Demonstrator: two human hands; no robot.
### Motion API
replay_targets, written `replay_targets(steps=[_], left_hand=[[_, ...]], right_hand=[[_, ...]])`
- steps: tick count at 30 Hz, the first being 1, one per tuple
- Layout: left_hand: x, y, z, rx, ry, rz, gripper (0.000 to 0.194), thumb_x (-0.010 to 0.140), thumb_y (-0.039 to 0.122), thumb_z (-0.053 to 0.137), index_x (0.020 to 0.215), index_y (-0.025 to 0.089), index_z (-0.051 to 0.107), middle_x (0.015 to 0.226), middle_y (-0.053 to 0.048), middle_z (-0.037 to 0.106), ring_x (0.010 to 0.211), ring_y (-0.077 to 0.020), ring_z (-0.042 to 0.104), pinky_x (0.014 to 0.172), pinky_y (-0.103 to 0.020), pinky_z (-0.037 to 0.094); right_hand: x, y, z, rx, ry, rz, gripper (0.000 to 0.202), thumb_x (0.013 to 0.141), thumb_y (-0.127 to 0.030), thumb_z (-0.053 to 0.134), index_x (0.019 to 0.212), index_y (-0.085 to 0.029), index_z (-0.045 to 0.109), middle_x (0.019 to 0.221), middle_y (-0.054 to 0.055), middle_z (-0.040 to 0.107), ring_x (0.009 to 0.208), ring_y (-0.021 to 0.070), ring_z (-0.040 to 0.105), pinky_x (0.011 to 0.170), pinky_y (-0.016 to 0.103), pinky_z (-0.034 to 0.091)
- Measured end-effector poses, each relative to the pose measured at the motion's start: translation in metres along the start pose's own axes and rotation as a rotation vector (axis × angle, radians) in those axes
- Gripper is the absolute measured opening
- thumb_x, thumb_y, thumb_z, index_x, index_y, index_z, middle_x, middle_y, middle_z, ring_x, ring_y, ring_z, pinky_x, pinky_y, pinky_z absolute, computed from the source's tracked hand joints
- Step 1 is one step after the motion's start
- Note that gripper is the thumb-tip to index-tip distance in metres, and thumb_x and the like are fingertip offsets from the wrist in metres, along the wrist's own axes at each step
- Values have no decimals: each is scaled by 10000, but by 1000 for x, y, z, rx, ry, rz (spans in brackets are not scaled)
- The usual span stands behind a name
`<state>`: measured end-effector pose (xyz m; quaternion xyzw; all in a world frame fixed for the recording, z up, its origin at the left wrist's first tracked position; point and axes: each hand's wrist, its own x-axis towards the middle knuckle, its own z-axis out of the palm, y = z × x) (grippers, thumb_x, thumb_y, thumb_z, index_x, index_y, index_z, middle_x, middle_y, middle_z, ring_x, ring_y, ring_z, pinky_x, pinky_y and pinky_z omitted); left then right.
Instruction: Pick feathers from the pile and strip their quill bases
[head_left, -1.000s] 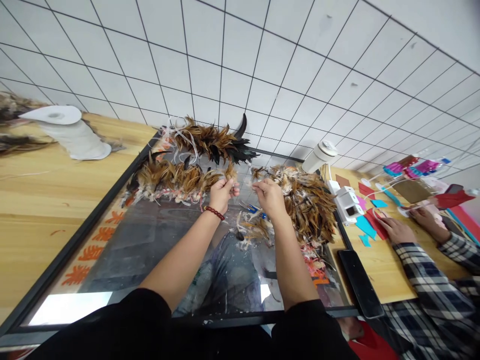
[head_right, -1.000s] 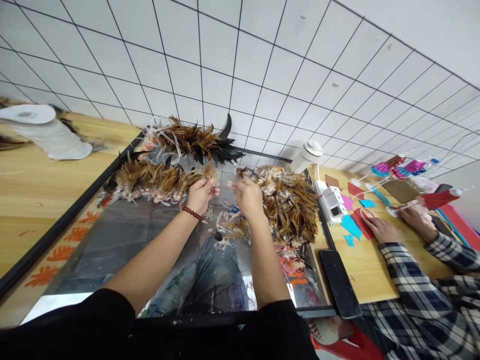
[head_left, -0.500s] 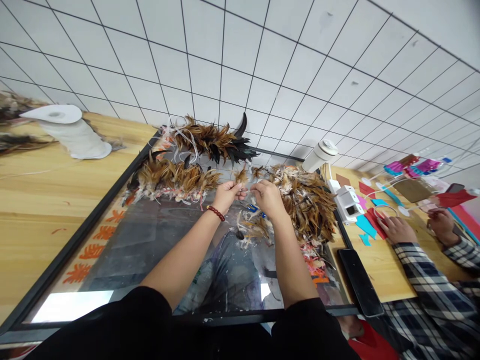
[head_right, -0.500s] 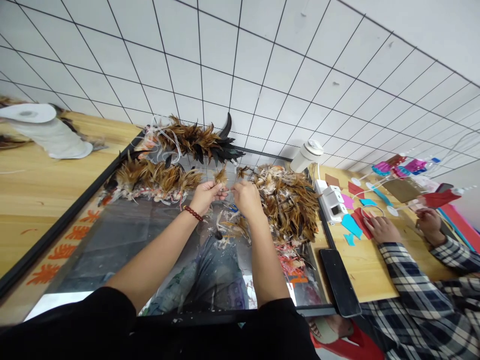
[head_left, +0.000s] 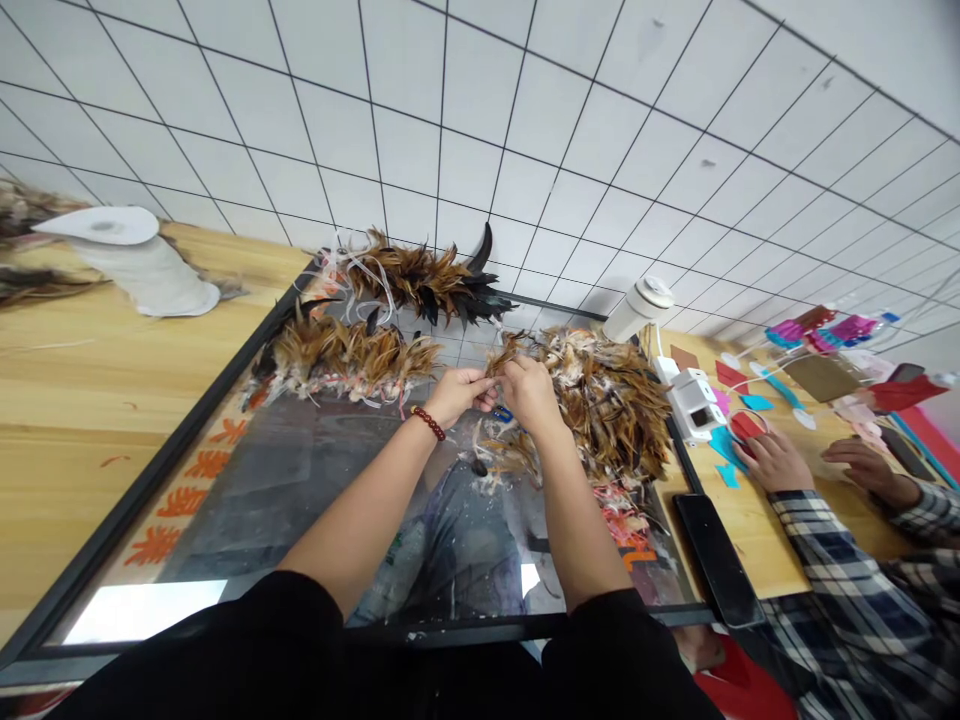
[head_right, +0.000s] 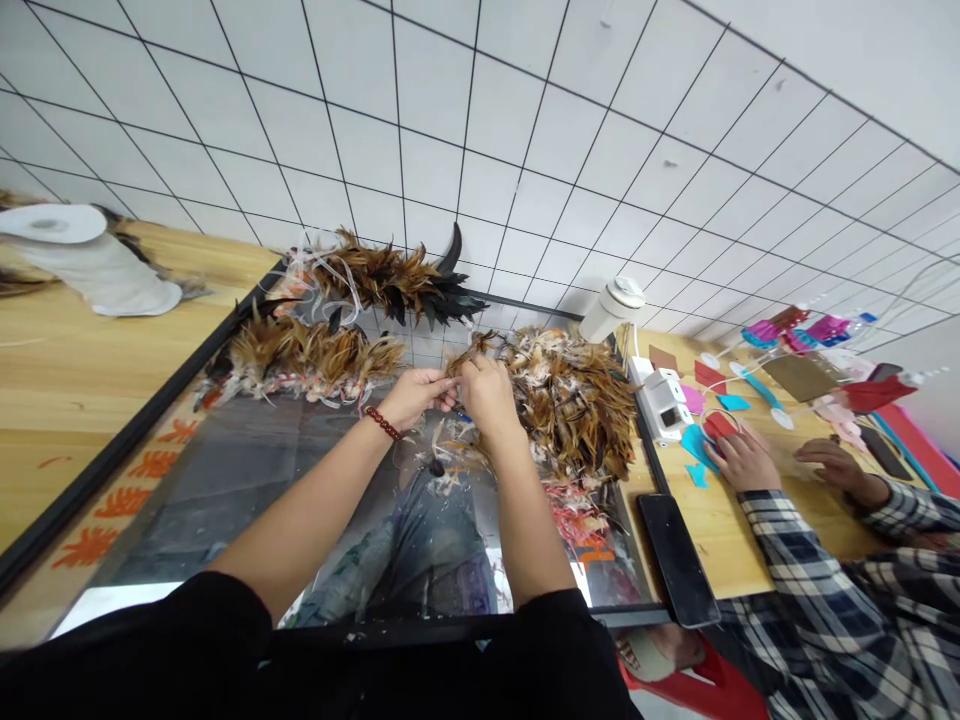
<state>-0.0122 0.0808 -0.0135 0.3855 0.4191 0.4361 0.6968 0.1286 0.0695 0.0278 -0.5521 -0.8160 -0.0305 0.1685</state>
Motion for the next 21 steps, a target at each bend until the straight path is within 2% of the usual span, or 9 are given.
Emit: replay_targets(steps=[4, 7, 10, 12, 14, 17, 21], left_hand=[[2, 1, -3, -121, 120, 42, 185, 731, 167, 723, 624, 96, 590, 541, -19, 613, 435, -78, 544, 452, -197, 452], [2, 3, -4, -247, 196, 66, 155, 751, 163, 709, 676, 96, 591, 562, -5, 610, 458, -63, 547, 459, -174, 447], [2, 5, -6, -299, 186, 57, 117, 769, 154, 692, 732, 89, 603, 572, -2, 609, 471, -60, 555, 464, -167, 450], [1, 6, -6, -298, 175, 51, 101, 786, 146, 673, 746, 86, 602, 588, -12, 622, 483, -68, 572, 475, -174, 464], [1, 5, -6, -292, 170, 46, 91, 800, 139, 655, 751, 86, 599, 604, -22, 635, 492, -76, 588, 489, -184, 479], [2, 4, -6, -295, 170, 40, 93, 807, 138, 648, 749, 89, 593, 618, -29, 647, 501, -84, 602, 508, -197, 496], [5, 0, -7, -298, 173, 37, 108, 806, 158, 661, 756, 90, 594, 659, -58, 673, 555, -107, 640, 570, -231, 534]], right_hand=[[-1, 15, -4, 79, 37, 204, 250, 905, -229, 461, 1015, -173, 678, 992, 96, 686, 922, 203, 604, 802, 281, 397], [-4, 24, -4, 48, -113, 340, 213, 860, -244, 519, 952, -210, 709, 948, 85, 716, 885, 215, 636, 766, 288, 411], [-6, 22, 3, 46, -256, 411, 212, 826, -345, 567, 899, -221, 723, 889, 95, 726, 864, 229, 651, 724, 292, 418], [-5, 17, 12, 68, -263, 426, 240, 785, -392, 604, 895, -213, 720, 916, 106, 720, 883, 235, 648, 712, 292, 420], [-4, 13, 20, 127, -234, 417, 197, 757, -353, 616, 839, -203, 714, 901, 101, 714, 864, 226, 643, 704, 290, 419], [0, 16, 27, 431, -143, 448, 137, 741, -298, 598, 697, -190, 669, 715, 50, 682, 710, 171, 611, 654, 269, 414], [3, 24, 21, 1154, 14, 608, 225, 666, -406, 660, 702, -188, 616, 585, -15, 610, 524, 103, 513, 520, 226, 379]])
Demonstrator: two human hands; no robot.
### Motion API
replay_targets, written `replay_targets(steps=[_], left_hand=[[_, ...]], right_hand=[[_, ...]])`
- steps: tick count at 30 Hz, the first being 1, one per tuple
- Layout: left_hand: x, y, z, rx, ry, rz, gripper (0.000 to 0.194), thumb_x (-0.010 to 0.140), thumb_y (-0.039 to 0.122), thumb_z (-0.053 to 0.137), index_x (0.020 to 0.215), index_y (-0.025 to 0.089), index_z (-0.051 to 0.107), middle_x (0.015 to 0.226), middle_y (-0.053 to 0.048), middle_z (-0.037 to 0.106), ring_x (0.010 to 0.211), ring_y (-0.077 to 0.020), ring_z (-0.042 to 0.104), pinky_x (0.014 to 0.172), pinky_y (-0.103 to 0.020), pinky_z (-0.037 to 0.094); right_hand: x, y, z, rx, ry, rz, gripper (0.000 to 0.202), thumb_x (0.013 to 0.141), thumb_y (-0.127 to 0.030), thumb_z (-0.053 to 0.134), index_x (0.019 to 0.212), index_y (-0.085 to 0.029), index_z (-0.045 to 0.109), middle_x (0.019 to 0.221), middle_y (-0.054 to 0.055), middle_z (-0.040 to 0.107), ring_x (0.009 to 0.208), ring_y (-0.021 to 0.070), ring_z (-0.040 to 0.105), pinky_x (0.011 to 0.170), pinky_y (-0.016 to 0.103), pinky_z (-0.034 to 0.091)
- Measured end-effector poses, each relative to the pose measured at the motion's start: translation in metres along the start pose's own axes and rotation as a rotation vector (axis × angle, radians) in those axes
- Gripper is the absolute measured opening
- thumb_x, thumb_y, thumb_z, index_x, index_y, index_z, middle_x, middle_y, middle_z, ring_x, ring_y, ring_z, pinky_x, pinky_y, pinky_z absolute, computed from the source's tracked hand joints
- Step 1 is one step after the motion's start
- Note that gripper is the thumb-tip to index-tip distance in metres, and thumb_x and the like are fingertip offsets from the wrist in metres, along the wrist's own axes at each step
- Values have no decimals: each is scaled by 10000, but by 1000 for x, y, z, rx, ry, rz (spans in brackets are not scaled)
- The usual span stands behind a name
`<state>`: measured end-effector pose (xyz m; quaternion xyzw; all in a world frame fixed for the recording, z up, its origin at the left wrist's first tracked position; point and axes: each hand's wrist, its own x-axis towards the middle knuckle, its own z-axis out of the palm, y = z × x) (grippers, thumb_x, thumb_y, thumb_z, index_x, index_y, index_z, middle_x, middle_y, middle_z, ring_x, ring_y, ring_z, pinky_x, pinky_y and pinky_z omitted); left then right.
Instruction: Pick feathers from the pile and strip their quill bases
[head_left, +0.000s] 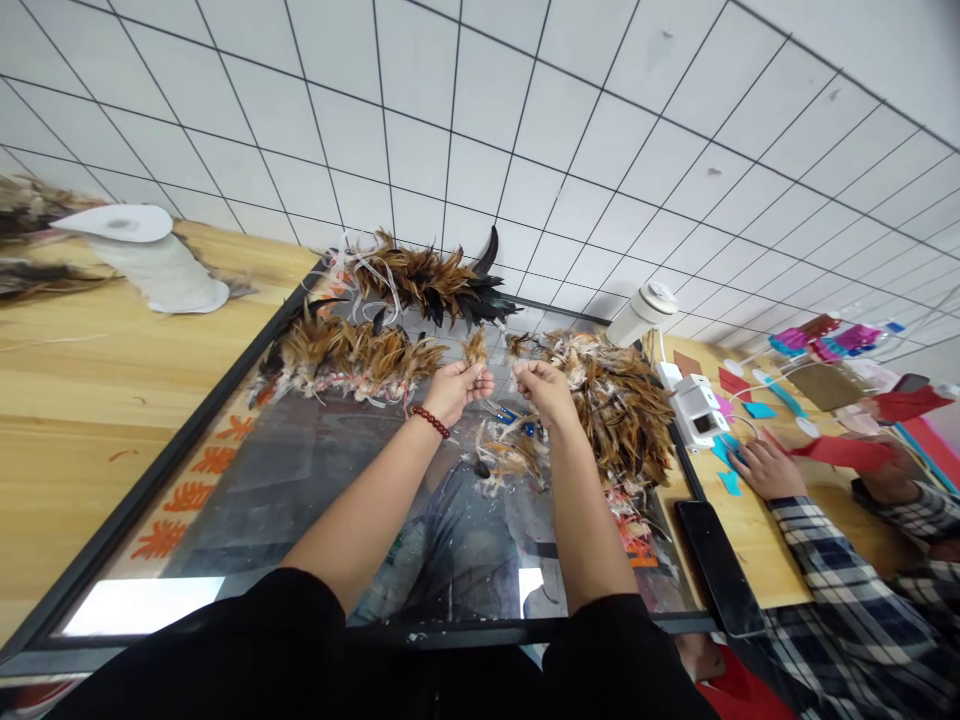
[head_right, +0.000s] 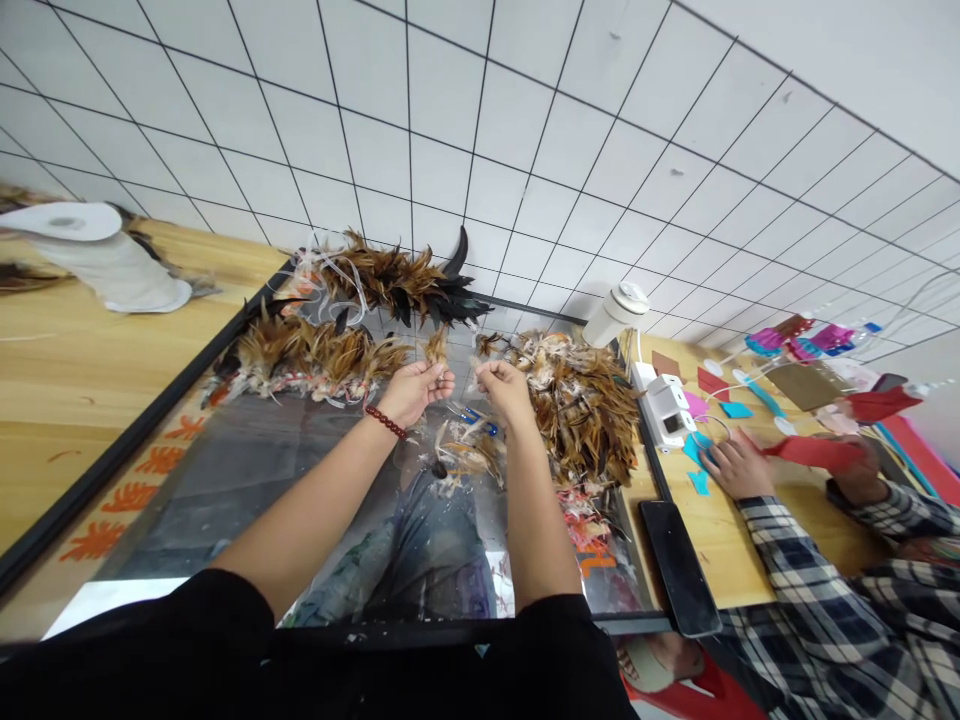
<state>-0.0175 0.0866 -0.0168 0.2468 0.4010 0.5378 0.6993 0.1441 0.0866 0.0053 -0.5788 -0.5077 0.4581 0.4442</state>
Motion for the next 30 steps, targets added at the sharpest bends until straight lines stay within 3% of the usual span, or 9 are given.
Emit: replay_targets(steps=[2, 4, 7, 10, 13, 17, 22, 25, 30], left_hand=[[1, -1, -1, 0, -2, -4, 107, 807, 163, 663, 765, 89, 596, 695, -78, 688, 601, -124, 664, 608, -250, 549], [1, -1, -1, -2, -5, -15, 111, 804, 165, 669, 769, 90, 596, 717, -92, 696, 627, -136, 677, 633, -263, 557], [0, 0, 0, 2, -8, -45, 129, 790, 170, 688, 763, 95, 587, 719, -94, 697, 624, -139, 679, 648, -277, 563], [-2, 1, 2, 19, -21, -61, 125, 793, 164, 682, 757, 95, 585, 701, -79, 689, 604, -132, 672, 632, -268, 563], [-3, 2, 3, 47, -45, -67, 126, 792, 174, 683, 762, 93, 591, 681, -65, 678, 574, -129, 664, 585, -247, 554], [-4, 3, 3, 67, -58, -81, 141, 786, 196, 692, 782, 94, 594, 697, -79, 687, 595, -148, 678, 575, -251, 554], [-4, 2, 4, 81, -52, -70, 133, 780, 170, 691, 749, 91, 589, 642, -66, 664, 557, -128, 653, 571, -241, 542], [-3, 1, 4, 67, -5, -49, 166, 778, 156, 687, 689, 104, 556, 567, -21, 609, 489, -94, 599, 548, -225, 522], [-2, 1, 4, 39, 18, -35, 151, 774, 117, 667, 669, 108, 558, 541, 1, 578, 473, -81, 570, 531, -212, 505]], right_hand=[[0, -3, 0, 191, -27, 63, 283, 599, -425, 716, 711, -188, 610, 595, -17, 616, 513, 97, 513, 498, 221, 374], [-1, -3, 5, 235, -33, 58, 296, 568, -409, 745, 716, -186, 620, 596, -14, 621, 532, 104, 532, 517, 229, 391], [-1, 2, 16, 179, 27, -80, 253, 600, -391, 736, 720, -185, 652, 629, -7, 635, 612, 129, 568, 622, 269, 444], [1, 10, 26, 96, 116, -249, 198, 630, -367, 725, 703, -188, 684, 822, 32, 679, 844, 177, 609, 829, 325, 457], [2, 15, 33, 100, 173, -299, 176, 640, -354, 718, 682, -187, 683, 844, 39, 670, 949, 197, 592, 919, 345, 427], [1, 18, 40, 188, 198, -255, 211, 682, -393, 675, 691, -184, 644, 687, 5, 627, 778, 163, 581, 839, 323, 462], [1, 23, 46, 217, 241, -217, 220, 659, -379, 687, 723, -175, 635, 773, 7, 629, 724, 126, 546, 784, 283, 472], [-1, 23, 47, 181, 210, -191, 245, 657, -397, 694, 748, -179, 628, 768, 3, 626, 739, 127, 547, 778, 276, 475], [-7, 16, 48, 138, 119, -117, 398, 632, -438, 722, 919, -194, 594, 740, -15, 613, 644, 118, 544, 638, 247, 474]])
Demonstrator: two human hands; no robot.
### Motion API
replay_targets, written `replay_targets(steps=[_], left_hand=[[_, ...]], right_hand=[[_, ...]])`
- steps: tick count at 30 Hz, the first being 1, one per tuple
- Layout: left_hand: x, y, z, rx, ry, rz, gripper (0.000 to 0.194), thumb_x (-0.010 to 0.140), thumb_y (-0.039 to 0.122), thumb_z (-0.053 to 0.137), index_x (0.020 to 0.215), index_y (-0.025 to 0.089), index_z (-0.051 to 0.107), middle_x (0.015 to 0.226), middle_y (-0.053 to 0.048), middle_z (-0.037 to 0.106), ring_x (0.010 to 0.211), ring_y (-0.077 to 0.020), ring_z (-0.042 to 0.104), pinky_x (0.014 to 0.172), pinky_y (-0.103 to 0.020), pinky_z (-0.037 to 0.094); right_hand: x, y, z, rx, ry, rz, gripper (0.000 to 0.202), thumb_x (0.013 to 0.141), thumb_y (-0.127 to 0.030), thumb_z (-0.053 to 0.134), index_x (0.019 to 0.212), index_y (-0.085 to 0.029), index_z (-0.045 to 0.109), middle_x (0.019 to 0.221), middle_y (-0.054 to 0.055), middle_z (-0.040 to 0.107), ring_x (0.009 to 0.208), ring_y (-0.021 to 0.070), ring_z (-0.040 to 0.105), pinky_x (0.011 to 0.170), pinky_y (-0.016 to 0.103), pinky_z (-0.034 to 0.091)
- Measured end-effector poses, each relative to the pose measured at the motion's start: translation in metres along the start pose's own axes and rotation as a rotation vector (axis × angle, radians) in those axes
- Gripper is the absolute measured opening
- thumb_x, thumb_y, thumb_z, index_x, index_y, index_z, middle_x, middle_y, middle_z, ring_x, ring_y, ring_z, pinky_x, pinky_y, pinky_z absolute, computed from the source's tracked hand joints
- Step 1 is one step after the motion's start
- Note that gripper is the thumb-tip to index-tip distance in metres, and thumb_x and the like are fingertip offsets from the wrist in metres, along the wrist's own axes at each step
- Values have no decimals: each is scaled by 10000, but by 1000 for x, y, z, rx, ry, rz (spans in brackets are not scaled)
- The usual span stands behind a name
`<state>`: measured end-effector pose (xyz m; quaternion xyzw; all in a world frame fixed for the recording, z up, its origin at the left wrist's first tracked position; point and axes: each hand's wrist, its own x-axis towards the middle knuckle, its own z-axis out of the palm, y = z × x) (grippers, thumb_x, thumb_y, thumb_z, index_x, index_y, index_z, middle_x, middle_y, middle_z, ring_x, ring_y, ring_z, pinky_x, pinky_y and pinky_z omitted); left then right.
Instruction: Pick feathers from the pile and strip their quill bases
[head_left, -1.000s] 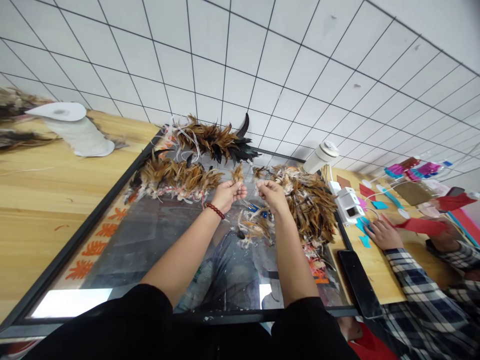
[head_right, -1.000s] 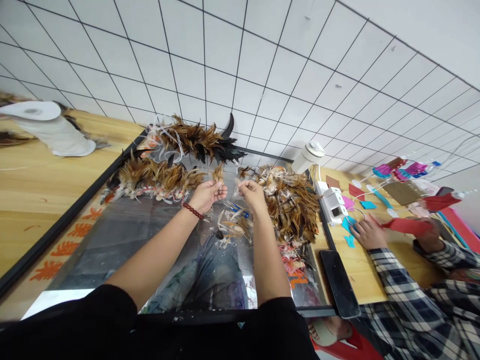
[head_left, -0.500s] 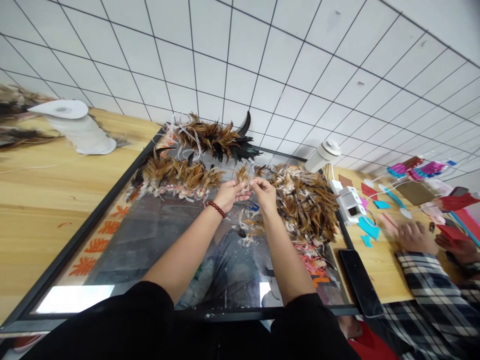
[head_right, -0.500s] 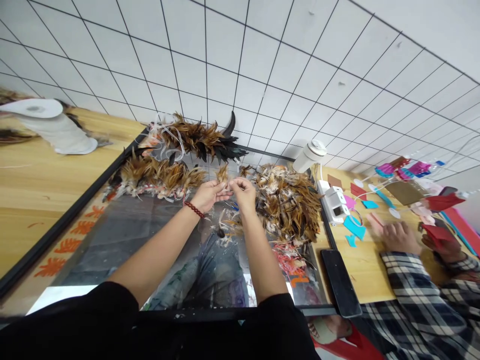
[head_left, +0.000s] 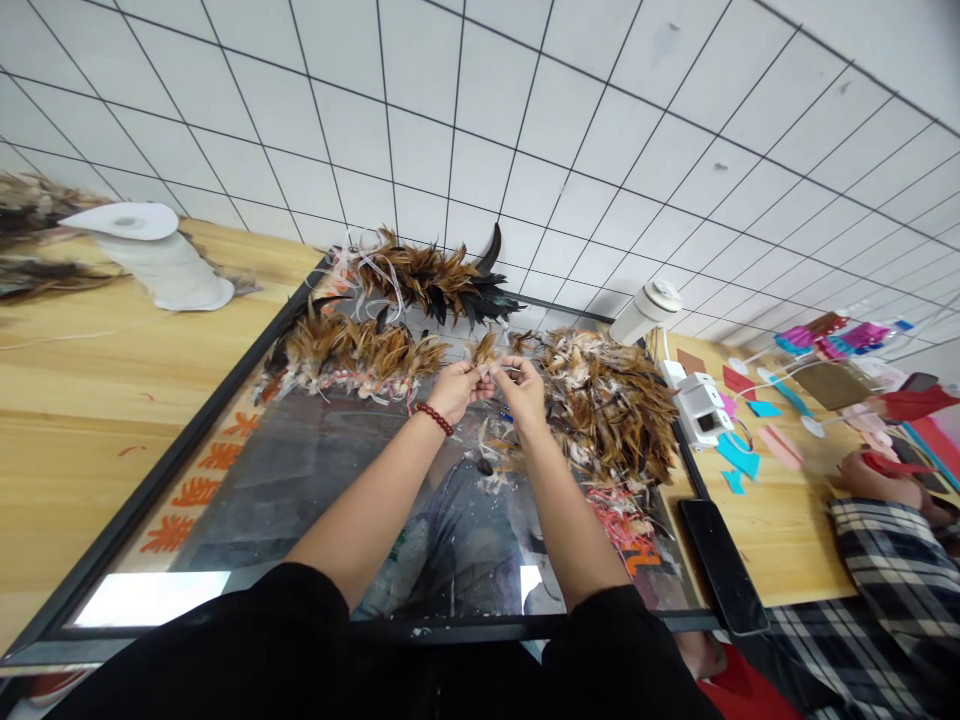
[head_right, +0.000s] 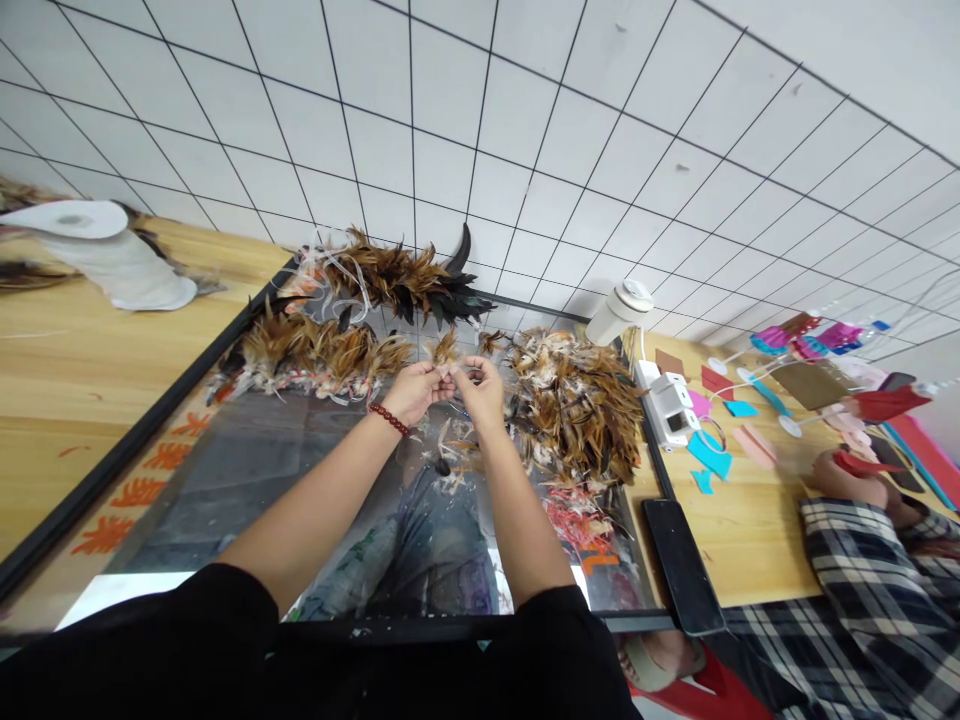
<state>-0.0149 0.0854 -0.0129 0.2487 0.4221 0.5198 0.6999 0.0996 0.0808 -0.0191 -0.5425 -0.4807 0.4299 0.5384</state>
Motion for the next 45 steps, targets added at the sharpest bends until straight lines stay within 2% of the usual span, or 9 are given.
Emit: replay_targets(steps=[4, 12, 22, 26, 31, 36, 39, 41, 45], left_hand=[[0, 0, 0, 3, -10, -5, 135, 737, 113, 702, 682, 102, 579, 541, -12, 599, 480, -92, 584, 511, -209, 502], [-2, 1, -2, 24, -74, -28, 131, 718, 143, 740, 728, 71, 631, 623, -68, 664, 546, -121, 640, 558, -235, 533], [-1, 0, 1, -57, 56, 34, 163, 689, 113, 758, 637, 89, 605, 570, -17, 621, 517, -85, 589, 570, -226, 525], [-1, 1, -2, 1, -42, -2, 146, 722, 124, 737, 661, 69, 617, 589, -47, 635, 516, -102, 613, 564, -235, 530], [-4, 5, -4, 76, -146, -71, 159, 737, 149, 736, 688, 58, 615, 608, -75, 648, 539, -127, 644, 581, -252, 541], [-4, 11, -8, 103, -191, -157, 193, 741, 169, 736, 661, 80, 583, 561, -39, 611, 523, -139, 648, 562, -261, 546], [-4, 12, -14, 153, -337, -244, 183, 708, 183, 765, 689, 78, 616, 608, -70, 648, 583, -172, 680, 579, -271, 557], [-4, 12, -16, 175, -431, -284, 187, 686, 198, 783, 703, 83, 635, 638, -87, 668, 622, -191, 694, 602, -279, 563], [-6, 9, -17, 145, -537, -325, 225, 680, 235, 791, 787, 81, 667, 741, -128, 703, 716, -223, 712, 714, -349, 574]], right_hand=[[-2, -2, 2, 31, -43, 0, 382, 589, -419, 751, 837, -193, 569, 788, -5, 623, 655, 116, 561, 623, 244, 488], [2, 1, 1, 89, 14, 2, 236, 647, -390, 673, 721, -199, 555, 636, -21, 613, 608, 138, 582, 652, 286, 504], [0, 0, -2, -48, -33, -83, 308, 615, -385, 714, 808, -189, 578, 823, 5, 609, 675, 116, 528, 665, 253, 460], [1, 0, 0, 43, 8, -53, 247, 652, -394, 680, 744, -181, 592, 710, 3, 612, 656, 135, 560, 683, 282, 479], [5, -2, -7, 41, -55, -28, 205, 635, -372, 694, 679, -191, 606, 662, -10, 615, 646, 141, 568, 694, 293, 481], [7, -12, -22, 63, -233, 48, 303, 592, -387, 759, 799, -192, 656, 766, -16, 640, 726, 121, 564, 760, 270, 463], [5, -17, -26, 114, -383, 139, 300, 614, -448, 747, 706, -184, 636, 701, -17, 620, 683, 113, 551, 722, 261, 458], [4, -19, -27, 132, -377, 158, 319, 620, -477, 734, 630, -182, 614, 641, -17, 597, 630, 110, 531, 674, 260, 451], [5, -17, -24, 93, -279, 43, 310, 622, -447, 729, 554, -183, 580, 670, -10, 585, 572, 100, 493, 589, 256, 436]])
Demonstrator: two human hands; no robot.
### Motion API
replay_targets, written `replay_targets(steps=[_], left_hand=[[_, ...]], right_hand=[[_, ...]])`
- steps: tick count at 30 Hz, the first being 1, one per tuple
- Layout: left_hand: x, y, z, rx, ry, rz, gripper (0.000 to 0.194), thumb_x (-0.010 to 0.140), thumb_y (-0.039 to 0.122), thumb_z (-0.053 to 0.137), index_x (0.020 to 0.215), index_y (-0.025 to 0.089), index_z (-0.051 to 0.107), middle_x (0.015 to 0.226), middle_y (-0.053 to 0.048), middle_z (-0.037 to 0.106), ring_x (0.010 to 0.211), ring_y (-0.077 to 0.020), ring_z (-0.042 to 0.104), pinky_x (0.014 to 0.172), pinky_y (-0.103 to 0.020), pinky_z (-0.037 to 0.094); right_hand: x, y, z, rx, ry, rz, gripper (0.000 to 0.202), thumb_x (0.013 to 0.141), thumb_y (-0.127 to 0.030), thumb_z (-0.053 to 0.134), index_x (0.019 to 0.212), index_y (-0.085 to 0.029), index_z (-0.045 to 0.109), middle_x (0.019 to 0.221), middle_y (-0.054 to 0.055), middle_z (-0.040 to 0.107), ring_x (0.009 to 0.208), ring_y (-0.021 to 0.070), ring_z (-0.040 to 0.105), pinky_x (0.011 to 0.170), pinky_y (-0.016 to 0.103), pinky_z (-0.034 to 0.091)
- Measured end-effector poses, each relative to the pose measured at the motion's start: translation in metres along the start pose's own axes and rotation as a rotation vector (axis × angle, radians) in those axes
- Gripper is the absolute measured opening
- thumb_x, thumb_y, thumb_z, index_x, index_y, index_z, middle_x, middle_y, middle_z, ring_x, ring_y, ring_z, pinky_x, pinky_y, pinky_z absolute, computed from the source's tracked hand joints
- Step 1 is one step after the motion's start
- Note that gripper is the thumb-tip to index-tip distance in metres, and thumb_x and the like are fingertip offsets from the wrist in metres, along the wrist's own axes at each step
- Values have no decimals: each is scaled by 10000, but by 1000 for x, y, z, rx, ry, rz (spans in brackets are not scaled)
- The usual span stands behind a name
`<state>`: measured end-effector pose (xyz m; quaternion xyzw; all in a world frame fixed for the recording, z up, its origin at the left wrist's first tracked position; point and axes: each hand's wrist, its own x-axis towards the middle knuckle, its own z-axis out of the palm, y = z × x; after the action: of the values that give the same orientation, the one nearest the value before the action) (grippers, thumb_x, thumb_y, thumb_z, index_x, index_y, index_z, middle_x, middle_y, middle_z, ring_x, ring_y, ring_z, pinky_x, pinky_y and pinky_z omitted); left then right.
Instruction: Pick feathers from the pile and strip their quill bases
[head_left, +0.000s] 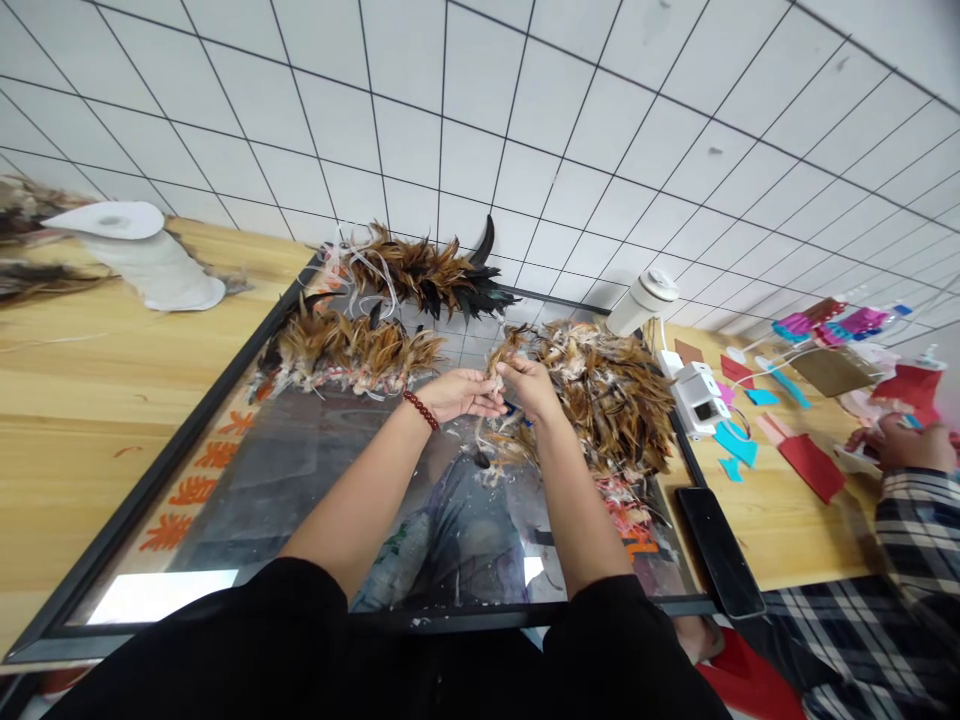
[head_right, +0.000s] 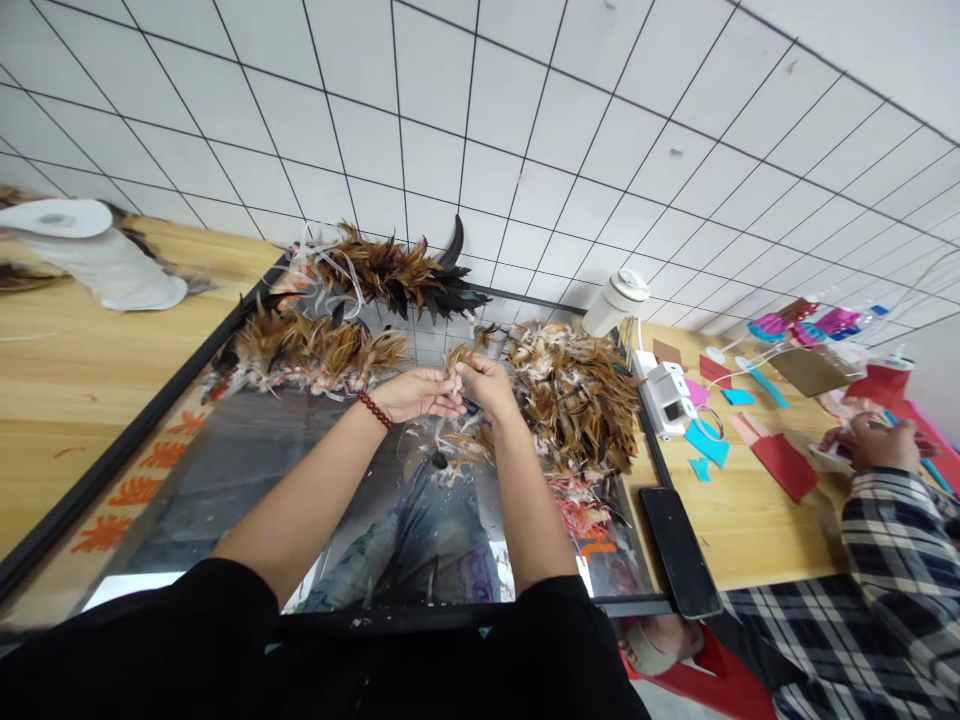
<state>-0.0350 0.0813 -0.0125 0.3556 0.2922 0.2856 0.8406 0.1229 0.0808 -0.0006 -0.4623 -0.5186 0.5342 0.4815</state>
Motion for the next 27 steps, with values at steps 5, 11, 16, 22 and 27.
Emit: replay_targets(steps=[5, 11, 16, 22, 27], left_hand=[[8, -7, 5, -97, 42, 12, 180, 725, 206, 750, 775, 62, 655, 766, -158, 703, 748, -234, 713, 759, -378, 568], [15, -7, 6, -362, 233, 173, 78, 838, 101, 587, 769, 114, 622, 763, -87, 702, 753, -155, 687, 825, -342, 559], [13, -5, 9, -362, 283, 195, 151, 874, 122, 537, 734, 111, 591, 724, -72, 666, 707, -128, 658, 818, -323, 548], [14, -2, 14, -370, 510, 404, 219, 931, 172, 453, 728, 137, 528, 568, 28, 502, 569, -86, 580, 628, -220, 507], [13, -1, 16, -371, 517, 410, 205, 922, 209, 495, 727, 147, 513, 560, 43, 457, 535, -67, 533, 584, -185, 475]], right_hand=[[2, 1, 1, -144, 76, -64, 254, 655, -426, 687, 624, -186, 613, 839, 24, 627, 752, 146, 571, 665, 271, 472], [2, 4, 0, -412, 105, -135, 603, 580, -341, 762, 1140, -178, 610, 1210, 110, 573, 1026, 223, 563, 823, 347, 485], [1, 2, -3, -654, 141, -322, 611, 627, -260, 715, 1214, -160, 578, 1264, 129, 540, 1010, 218, 570, 889, 355, 473], [0, -18, -39, -913, 189, -178, 186, 786, -246, 571, 876, -192, 725, 900, 58, 704, 810, 180, 630, 788, 295, 475], [-11, -30, -43, -1306, 12, 68, 125, 721, -255, 660, 816, -241, 740, 867, 64, 728, 858, 223, 652, 746, 297, 443]])
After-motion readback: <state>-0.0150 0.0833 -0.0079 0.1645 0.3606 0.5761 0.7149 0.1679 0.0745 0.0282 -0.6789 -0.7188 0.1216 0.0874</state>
